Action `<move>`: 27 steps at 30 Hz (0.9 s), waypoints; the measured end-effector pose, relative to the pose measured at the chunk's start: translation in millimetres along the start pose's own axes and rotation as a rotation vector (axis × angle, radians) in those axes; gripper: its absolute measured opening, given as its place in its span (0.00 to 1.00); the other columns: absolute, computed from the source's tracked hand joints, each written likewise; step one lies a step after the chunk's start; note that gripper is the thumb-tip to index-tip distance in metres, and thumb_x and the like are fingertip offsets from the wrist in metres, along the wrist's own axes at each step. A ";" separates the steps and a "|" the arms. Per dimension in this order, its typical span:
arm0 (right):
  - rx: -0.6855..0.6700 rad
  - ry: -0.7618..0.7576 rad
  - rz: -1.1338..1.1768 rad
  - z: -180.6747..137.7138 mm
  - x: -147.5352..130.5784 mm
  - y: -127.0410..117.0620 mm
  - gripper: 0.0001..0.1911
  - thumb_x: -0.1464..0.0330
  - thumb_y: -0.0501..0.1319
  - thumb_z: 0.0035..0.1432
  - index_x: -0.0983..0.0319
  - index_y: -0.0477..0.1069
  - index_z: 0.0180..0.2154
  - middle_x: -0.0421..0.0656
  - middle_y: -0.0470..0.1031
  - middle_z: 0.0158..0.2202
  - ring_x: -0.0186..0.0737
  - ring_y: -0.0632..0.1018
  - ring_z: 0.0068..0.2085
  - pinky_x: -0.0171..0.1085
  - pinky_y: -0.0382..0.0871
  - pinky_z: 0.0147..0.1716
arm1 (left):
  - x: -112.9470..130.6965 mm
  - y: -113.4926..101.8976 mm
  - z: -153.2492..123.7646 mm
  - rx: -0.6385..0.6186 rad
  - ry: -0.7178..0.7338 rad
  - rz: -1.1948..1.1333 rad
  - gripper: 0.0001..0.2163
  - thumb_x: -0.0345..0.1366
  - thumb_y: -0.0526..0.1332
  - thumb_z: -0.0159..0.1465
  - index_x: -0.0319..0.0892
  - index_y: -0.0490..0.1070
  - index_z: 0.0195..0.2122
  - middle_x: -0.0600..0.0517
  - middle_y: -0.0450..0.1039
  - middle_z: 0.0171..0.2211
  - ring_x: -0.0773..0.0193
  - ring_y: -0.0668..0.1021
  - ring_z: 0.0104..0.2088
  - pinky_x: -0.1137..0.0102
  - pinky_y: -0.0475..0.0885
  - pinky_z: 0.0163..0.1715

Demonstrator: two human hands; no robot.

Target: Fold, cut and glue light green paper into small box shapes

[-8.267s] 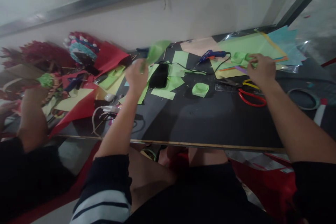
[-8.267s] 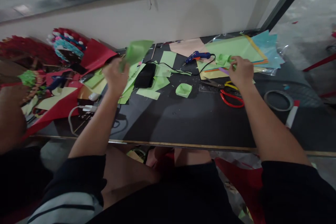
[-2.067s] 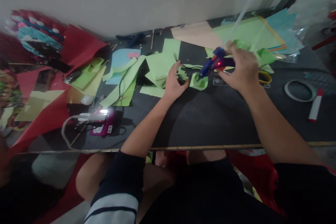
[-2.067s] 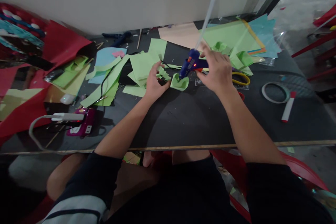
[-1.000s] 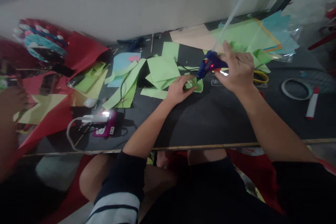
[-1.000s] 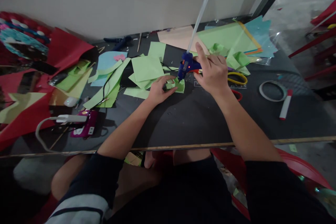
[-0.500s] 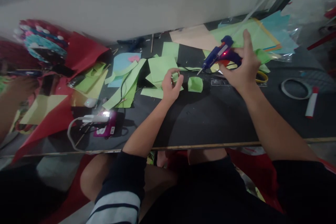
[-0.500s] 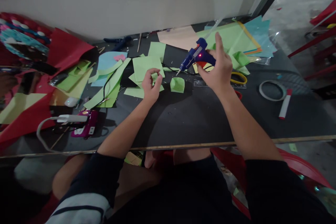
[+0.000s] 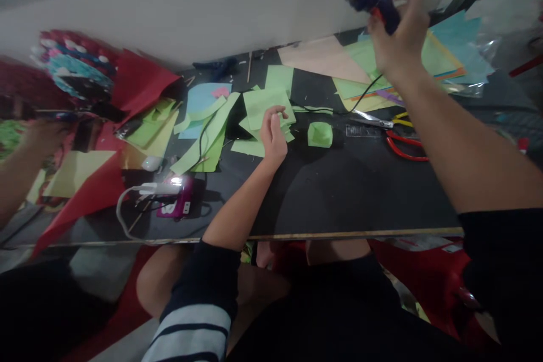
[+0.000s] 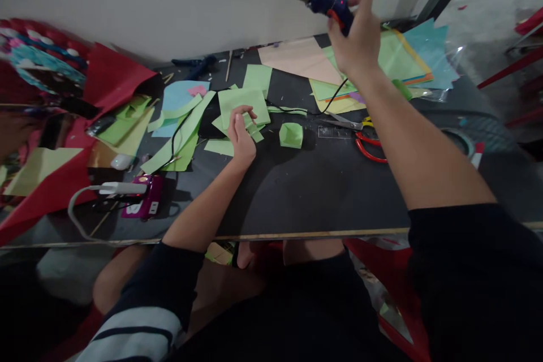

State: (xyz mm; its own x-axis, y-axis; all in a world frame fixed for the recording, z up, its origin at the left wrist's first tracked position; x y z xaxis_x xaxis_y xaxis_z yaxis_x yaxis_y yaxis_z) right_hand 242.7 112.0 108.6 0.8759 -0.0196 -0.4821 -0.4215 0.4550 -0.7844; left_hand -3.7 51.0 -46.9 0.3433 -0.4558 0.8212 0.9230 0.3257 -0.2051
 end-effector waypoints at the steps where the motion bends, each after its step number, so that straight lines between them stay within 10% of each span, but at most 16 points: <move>1: -0.047 0.012 -0.054 6.9 -1.4 3.0 0.22 0.65 0.55 0.76 0.69 0.61 0.65 0.59 0.78 0.60 0.46 0.78 0.58 0.43 0.68 0.59 | -0.8 -0.4 -0.1 0.006 -0.003 -0.003 0.34 0.66 0.36 0.74 0.47 0.73 0.49 0.46 0.78 0.40 0.56 0.81 0.46 0.58 0.79 0.52; 6: -0.255 -0.020 -0.284 17.4 8.3 41.0 0.27 0.61 0.60 0.74 0.68 0.63 0.67 0.60 0.77 0.62 0.55 0.77 0.61 0.52 0.68 0.60 | -5.1 -1.5 -0.4 -0.010 0.009 0.010 0.34 0.61 0.32 0.76 0.48 0.72 0.53 0.44 0.78 0.42 0.56 0.81 0.46 0.57 0.78 0.52; 11: -0.162 -0.191 -0.286 -0.9 26.8 74.5 0.28 0.61 0.67 0.61 0.59 0.71 0.62 0.58 0.80 0.59 0.67 0.78 0.59 0.64 0.69 0.59 | -6.5 -2.4 4.1 -0.098 -0.027 0.096 0.27 0.53 0.40 0.78 0.48 0.77 0.46 0.48 0.78 0.37 0.59 0.80 0.38 0.61 0.79 0.44; 15: -0.111 -0.318 -0.138 -39.9 27.3 61.5 0.21 0.58 0.58 0.67 0.49 0.76 0.58 0.48 0.81 0.59 0.61 0.77 0.61 0.60 0.72 0.59 | -9.0 -9.7 10.7 -0.268 -0.033 0.326 0.14 0.48 0.61 0.69 0.48 0.84 0.38 0.46 0.78 0.37 0.50 0.79 0.44 0.52 0.79 0.50; 20: -0.459 -0.281 0.027 -86.5 23.4 46.8 0.13 0.60 0.65 0.62 0.56 0.85 0.43 0.47 0.86 0.40 0.53 0.84 0.42 0.48 0.77 0.44 | -8.6 -12.1 19.3 -0.255 0.154 0.482 0.15 0.54 0.70 0.61 0.49 0.86 0.38 0.39 0.74 0.58 0.32 0.69 0.63 0.38 0.71 0.59; 27: -0.496 -0.207 0.029 -101.8 15.9 50.5 0.13 0.68 0.64 0.60 0.58 0.88 0.40 0.47 0.87 0.39 0.51 0.86 0.42 0.46 0.77 0.44 | 1.6 31.7 37.5 -0.611 0.027 0.491 0.14 0.45 0.69 0.61 0.43 0.79 0.23 0.44 0.71 0.23 0.45 0.80 0.39 0.44 0.78 0.49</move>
State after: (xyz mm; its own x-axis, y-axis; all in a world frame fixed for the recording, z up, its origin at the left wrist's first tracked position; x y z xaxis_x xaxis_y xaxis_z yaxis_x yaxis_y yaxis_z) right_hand 211.4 44.0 21.6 0.8692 0.1855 -0.4583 -0.4623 -0.0237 -0.8864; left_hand 19.6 91.6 -32.2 0.7341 -0.4000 0.5488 0.5935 -0.0147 -0.8047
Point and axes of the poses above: each hand's wrist, its own z-axis towards the middle knuckle, its own y-axis out of the palm, x = y × z, the point moved 2 cm from there along z, towards the middle knuckle
